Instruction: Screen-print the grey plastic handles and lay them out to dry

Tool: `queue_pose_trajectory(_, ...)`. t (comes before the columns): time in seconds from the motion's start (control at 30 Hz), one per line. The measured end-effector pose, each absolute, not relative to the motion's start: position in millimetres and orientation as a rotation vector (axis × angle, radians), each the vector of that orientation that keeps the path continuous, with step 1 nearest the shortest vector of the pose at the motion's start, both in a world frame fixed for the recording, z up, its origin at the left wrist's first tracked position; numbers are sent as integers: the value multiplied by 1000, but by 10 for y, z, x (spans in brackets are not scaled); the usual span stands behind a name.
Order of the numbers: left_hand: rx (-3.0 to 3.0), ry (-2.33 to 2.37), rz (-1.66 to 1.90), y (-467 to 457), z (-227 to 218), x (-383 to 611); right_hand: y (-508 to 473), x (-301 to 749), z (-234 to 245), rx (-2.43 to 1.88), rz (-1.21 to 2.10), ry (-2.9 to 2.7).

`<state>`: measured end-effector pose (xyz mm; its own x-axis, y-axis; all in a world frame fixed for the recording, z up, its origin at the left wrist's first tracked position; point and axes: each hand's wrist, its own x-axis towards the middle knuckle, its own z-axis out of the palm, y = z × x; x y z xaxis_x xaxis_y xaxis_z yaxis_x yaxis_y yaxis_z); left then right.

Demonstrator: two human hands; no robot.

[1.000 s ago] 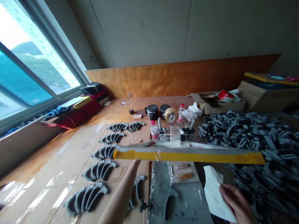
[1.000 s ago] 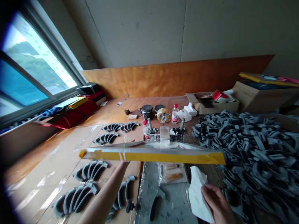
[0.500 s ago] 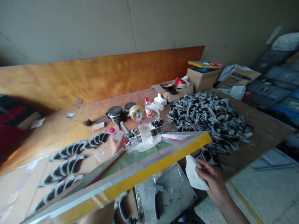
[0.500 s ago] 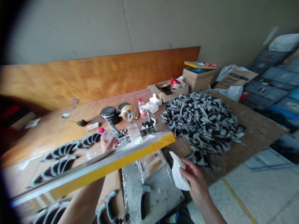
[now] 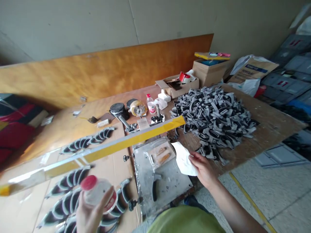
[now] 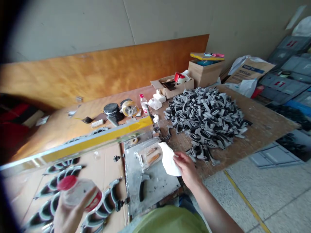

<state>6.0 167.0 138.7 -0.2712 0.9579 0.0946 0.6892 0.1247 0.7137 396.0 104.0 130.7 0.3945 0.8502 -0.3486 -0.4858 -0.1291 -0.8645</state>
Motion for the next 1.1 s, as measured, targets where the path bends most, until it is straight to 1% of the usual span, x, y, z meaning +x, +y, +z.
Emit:
queue_pose_trajectory(0.07,1681,1944,728,1439,1414,349,1039,3950,1301,-1237,1239,-429)
queue_pose_trajectory(0.13,1937,1790,527,1325,1457,704,1030,3937,1298,-1240,1278,-500)
queue_pose_trajectory(0.27,2422,1551,136,1352,1593,1345,981,3937,1278,-1273,1308,-655)
queue_pose_trajectory(0.37,2534,1479,-131,1437,1723,1673,923,3971,1237,-1309,1287,-736)
queue_pose_trajectory(0.43,2592,1436,-232,1478,1805,1820,884,4002,1209,-1324,1280,-773)
queue_pose_trajectory(0.63,2732,1347,-386,1520,2004,2033,817,4063,1166,-1311,1264,-710)
queue_pose_trajectory(0.87,2813,1320,-463,1517,2164,2081,822,4007,1153,-1262,1291,-678)
queue_pose_trajectory(1.0,2744,1356,-455,1487,2168,1996,854,3908,1154,-1232,1330,-645)
queue_pose_trajectory(1.1,2663,1401,-359,1456,2083,1859,884,3827,1185,-1212,1364,-625)
